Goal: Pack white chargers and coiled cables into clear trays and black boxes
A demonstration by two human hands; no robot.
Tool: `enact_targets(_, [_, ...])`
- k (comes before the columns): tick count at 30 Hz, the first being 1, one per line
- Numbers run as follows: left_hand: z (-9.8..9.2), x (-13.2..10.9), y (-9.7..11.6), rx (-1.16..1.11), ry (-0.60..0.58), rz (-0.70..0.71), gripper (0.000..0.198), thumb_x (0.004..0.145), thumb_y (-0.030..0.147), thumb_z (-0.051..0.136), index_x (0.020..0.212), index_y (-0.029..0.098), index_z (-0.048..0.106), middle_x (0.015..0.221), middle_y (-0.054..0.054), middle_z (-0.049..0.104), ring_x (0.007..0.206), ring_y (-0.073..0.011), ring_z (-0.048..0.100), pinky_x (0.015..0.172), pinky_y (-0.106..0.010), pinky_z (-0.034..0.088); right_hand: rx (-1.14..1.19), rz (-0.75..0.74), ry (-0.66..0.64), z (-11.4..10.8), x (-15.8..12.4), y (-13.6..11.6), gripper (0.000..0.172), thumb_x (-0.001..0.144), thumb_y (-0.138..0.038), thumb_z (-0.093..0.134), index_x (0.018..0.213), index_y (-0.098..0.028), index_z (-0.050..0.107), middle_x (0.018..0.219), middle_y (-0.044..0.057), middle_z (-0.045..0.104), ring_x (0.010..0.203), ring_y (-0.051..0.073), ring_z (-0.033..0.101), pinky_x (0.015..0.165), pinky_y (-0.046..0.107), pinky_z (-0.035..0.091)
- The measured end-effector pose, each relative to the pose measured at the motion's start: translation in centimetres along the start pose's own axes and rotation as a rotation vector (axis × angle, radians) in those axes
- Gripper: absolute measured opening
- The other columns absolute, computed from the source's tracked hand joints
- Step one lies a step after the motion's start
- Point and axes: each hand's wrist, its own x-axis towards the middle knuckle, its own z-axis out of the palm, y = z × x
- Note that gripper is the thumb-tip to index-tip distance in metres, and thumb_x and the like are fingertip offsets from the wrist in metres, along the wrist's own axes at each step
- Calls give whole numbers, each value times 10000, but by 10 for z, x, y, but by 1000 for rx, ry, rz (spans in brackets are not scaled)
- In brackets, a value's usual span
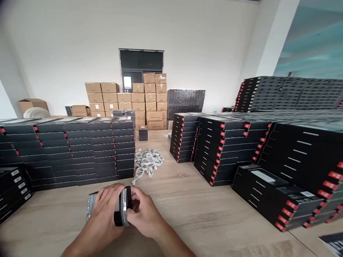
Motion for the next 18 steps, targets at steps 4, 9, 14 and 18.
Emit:
enact_targets(4, [0, -2, 2, 17, -47, 42, 694, 570, -9, 484, 1211, 253, 466, 1165, -59, 584, 1140, -264, 509, 1039, -451, 293, -25, 49, 114, 8, 1, 6, 455, 636, -44, 511, 1054, -201, 595, 815, -18, 666, 738, 149, 606, 631, 223, 453])
enact_targets(9, [4, -4, -5, 71, -3, 40, 728, 621, 47, 518, 1305, 257, 386, 1237, -74, 570, 1168, -274, 499, 1010, -426, 324, -85, 40, 305, 3, 1, 12, 517, 654, -40, 424, 1121, -208, 568, 889, 6, 664, 737, 146, 616, 627, 227, 482])
enact_targets(14, [14, -6, -18, 214, 102, -39, 711, 646, 86, 530, 1326, 243, 392, 1280, -109, 548, 1165, -303, 502, 989, -449, 329, -318, -211, 361, 0, 0, 10, 490, 682, 3, 445, 1066, -241, 625, 1389, 70, 474, 1234, 241, 487, 981, 401, 448])
enact_targets(18, [20, -8, -21, 266, 123, -35, 768, 628, 75, 539, 1368, 213, 386, 1275, -121, 553, 1167, -306, 502, 1012, -450, 304, -293, -65, 193, 7, 2, 10, 303, 842, -90, 419, 798, -229, 685, 1350, 37, 529, 1359, 248, 336, 1115, 485, 276])
